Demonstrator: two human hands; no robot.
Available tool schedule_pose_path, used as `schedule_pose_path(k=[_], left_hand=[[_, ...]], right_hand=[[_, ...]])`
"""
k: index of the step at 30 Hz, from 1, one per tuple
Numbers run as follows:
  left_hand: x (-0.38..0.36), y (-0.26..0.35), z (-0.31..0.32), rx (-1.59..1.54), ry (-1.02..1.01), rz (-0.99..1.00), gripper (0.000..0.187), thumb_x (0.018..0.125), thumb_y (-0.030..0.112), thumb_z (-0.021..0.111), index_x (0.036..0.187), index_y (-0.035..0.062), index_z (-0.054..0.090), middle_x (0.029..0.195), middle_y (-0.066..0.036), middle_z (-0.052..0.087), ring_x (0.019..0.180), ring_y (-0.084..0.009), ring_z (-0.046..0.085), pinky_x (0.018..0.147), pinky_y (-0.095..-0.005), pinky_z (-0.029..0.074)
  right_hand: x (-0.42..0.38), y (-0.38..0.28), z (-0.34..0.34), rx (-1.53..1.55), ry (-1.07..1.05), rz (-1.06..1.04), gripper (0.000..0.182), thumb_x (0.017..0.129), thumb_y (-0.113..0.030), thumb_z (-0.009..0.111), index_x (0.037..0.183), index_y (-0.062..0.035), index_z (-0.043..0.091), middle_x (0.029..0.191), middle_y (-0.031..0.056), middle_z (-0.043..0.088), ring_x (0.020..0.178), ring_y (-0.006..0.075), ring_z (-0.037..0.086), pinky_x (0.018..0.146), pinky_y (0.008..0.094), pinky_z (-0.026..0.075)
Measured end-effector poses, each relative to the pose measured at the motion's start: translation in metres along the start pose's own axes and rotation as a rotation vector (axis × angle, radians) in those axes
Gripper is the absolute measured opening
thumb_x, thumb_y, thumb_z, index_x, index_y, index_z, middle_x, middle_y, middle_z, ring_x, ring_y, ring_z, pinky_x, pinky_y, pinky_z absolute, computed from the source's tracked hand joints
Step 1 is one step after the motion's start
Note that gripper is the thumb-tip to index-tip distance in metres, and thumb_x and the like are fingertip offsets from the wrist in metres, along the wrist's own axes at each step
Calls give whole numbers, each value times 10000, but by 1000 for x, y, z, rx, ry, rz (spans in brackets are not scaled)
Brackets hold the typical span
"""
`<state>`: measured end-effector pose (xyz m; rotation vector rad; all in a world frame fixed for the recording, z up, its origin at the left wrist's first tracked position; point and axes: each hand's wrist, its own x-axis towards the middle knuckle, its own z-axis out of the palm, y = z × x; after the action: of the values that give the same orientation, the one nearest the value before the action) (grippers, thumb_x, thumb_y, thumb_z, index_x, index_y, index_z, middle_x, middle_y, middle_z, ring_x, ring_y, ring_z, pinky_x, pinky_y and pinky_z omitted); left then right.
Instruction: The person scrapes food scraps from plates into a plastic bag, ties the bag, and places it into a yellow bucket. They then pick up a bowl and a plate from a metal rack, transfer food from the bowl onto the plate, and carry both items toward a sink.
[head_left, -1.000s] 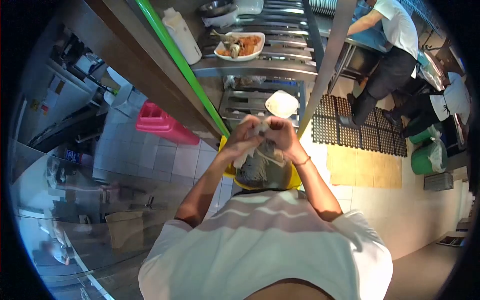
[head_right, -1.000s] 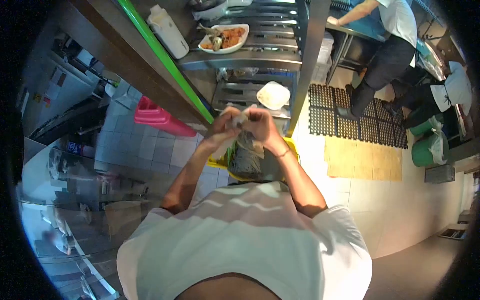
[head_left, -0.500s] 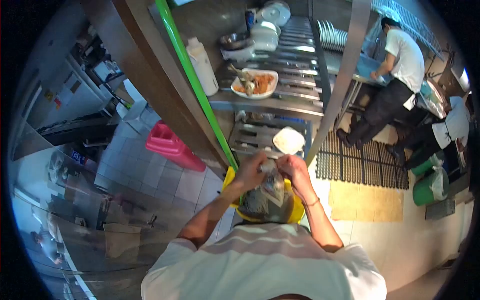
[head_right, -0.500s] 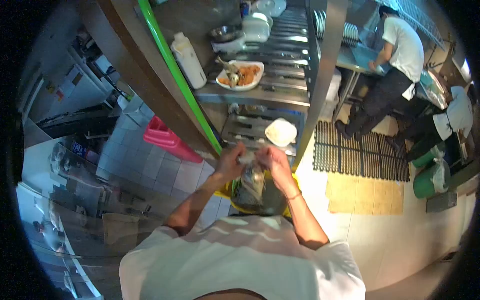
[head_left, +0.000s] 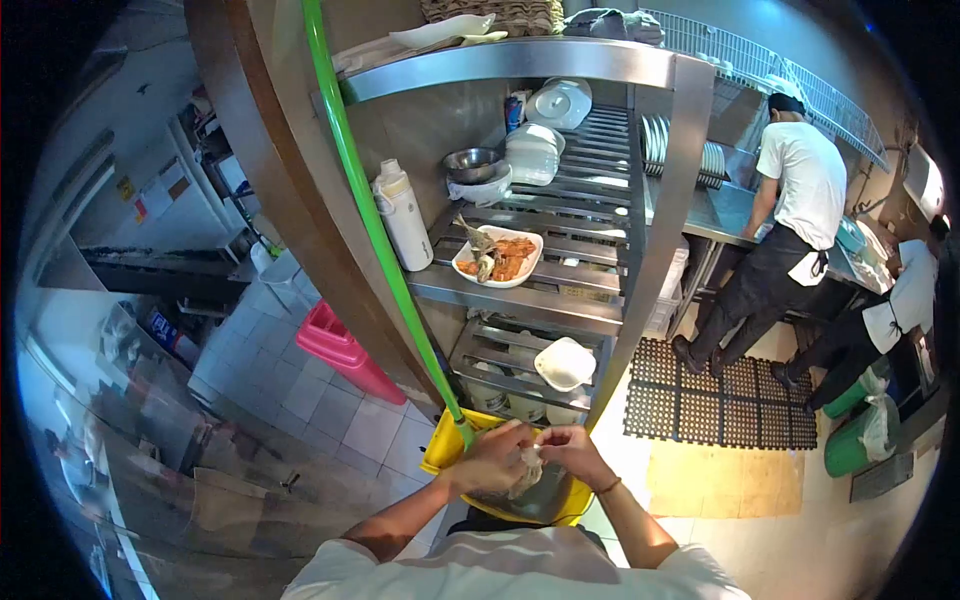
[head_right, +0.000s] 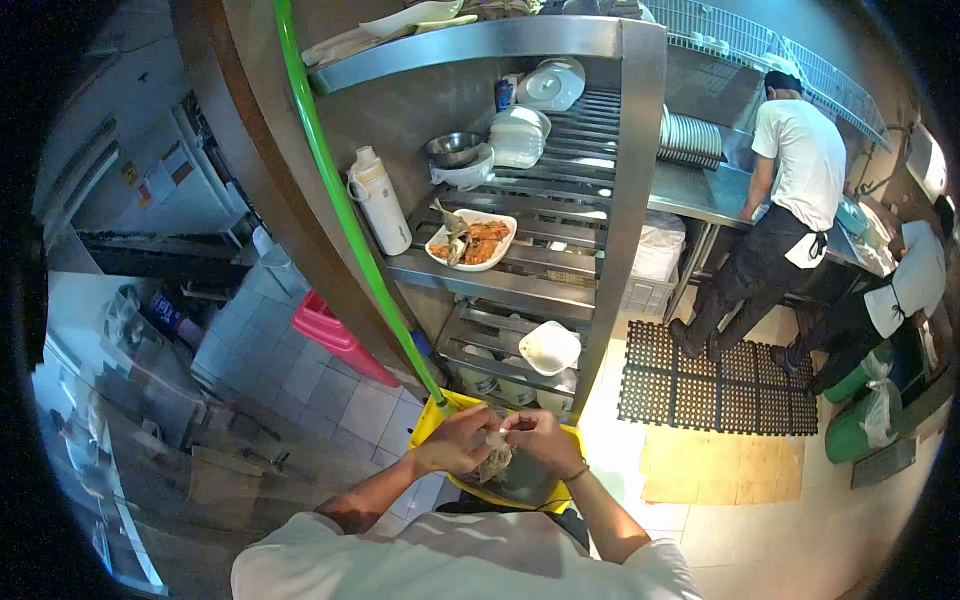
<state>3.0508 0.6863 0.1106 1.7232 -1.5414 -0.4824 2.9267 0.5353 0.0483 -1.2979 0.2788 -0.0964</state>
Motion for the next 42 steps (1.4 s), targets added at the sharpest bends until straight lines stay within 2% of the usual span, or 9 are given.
schedule_pose_path(k=[6, 9, 14, 18, 23, 26, 27, 40, 42], left_hand=[[-15, -35, 44, -206, 239, 35, 87, 810, 91, 602, 835, 30, 545, 819, -109, 551, 809, -303, 577, 693, -383, 451], [-15, -45, 45, -565, 259, -402, 121, 806, 90, 616, 890, 13, 576, 855, -118, 576, 858, -301, 586, 744, -375, 461], [-8, -100, 39, -624, 168, -242, 232, 840, 58, 593, 1059, -15, 571, 1077, -91, 533, 1022, -153, 540, 839, -261, 451], [16, -115, 6, -63, 340, 19, 218, 786, 162, 644, 974, 56, 616, 981, -129, 569, 865, -320, 581, 746, -367, 460], [40, -149, 7, -257, 265, 80, 211, 731, 128, 662, 929, 66, 623, 1074, -170, 520, 990, -350, 524, 818, -413, 439], [50, -153, 26, -152, 289, 38, 238, 774, 223, 633, 890, 17, 599, 1154, -220, 485, 1028, -369, 500, 846, -419, 429], [55, -149, 20, -394, -34, -211, 317, 797, 93, 555, 1106, 22, 559, 1273, -237, 421, 1210, -384, 386, 1025, -444, 311], [122, -197, 72, -476, 550, 17, 124, 786, 45, 610, 904, 17, 635, 985, -142, 516, 922, -304, 514, 802, -412, 440], [150, -252, 69, -752, 522, -365, 180, 817, 103, 604, 978, 21, 614, 998, -130, 520, 902, -266, 519, 806, -412, 435]], right_hand=[[5, 0, 0, -495, 194, -184, 128, 737, -78, 687, 810, 11, 630, 662, -32, 595, 603, 25, 510, 522, 204, 413], [12, -19, 14, -638, 182, -291, 151, 700, -88, 685, 804, 4, 626, 612, 54, 593, 553, 97, 543, 504, 246, 436], [52, -44, 34, -816, 149, -373, 144, 671, -83, 664, 791, -17, 620, 667, 124, 617, 589, 243, 608, 543, 304, 481], [88, -62, 50, -997, 154, -449, 153, 633, -48, 655, 783, -33, 628, 663, 105, 600, 590, 249, 602, 555, 332, 494], [111, -65, 54, -1223, 214, -511, 73, 632, -28, 584, 700, -55, 577, 665, 126, 587, 621, 316, 586, 594, 393, 497], [110, -65, 53, -1272, 258, -382, 70, 630, -22, 570, 690, -58, 569, 664, 133, 582, 622, 332, 574, 610, 407, 490], [111, -59, 47, -1291, 299, -372, 73, 632, -19, 575, 694, -56, 574, 664, 130, 583, 626, 329, 574, 610, 404, 489], [127, -37, -16, -903, 420, -403, 281, 702, 16, 602, 979, -28, 598, 905, 159, 632, 882, 348, 601, 782, 387, 480], [112, -51, -12, -872, 389, -402, 353, 737, -15, 619, 1086, -20, 563, 1054, 179, 601, 1024, 365, 561, 853, 381, 459]])
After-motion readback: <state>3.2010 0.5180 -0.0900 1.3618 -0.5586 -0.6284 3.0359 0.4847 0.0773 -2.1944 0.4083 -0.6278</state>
